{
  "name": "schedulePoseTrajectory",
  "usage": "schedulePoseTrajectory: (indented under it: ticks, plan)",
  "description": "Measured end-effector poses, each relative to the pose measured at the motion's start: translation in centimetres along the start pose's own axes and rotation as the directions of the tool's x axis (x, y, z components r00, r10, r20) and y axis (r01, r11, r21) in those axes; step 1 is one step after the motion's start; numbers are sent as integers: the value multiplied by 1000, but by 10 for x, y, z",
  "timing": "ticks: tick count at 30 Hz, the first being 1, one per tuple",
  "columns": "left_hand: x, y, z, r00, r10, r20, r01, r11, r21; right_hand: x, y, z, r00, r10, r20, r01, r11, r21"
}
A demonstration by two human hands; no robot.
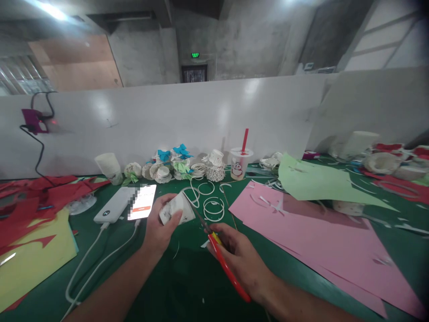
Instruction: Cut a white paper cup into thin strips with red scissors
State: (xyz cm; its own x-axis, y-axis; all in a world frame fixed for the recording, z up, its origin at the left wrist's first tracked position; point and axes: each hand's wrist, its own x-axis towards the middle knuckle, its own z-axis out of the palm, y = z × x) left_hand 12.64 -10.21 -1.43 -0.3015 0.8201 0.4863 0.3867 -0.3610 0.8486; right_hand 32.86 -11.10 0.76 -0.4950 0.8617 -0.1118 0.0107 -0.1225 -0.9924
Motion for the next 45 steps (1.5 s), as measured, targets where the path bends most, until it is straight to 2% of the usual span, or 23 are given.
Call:
schedulePoseTrajectory:
  ticks: [15, 27, 36, 45]
  plan:
    - [1, -1, 1, 998, 11, 59, -10, 1000, -11, 4, 8, -6, 998, -60, 24, 61, 998, -35]
    - [2, -4, 2, 999, 2, 49, -2, 1000, -11, 7, -4, -6, 1000, 14, 9, -14, 1000, 1]
    - [1, -1, 3, 996, -46, 72, 47, 999, -11, 9, -1, -6, 1000, -6, 11, 6, 1000, 2]
    - [2, -3, 2, 996, -41, 84, 42, 999, -18, 10, -6, -6, 1000, 3, 16, -3, 1000, 4]
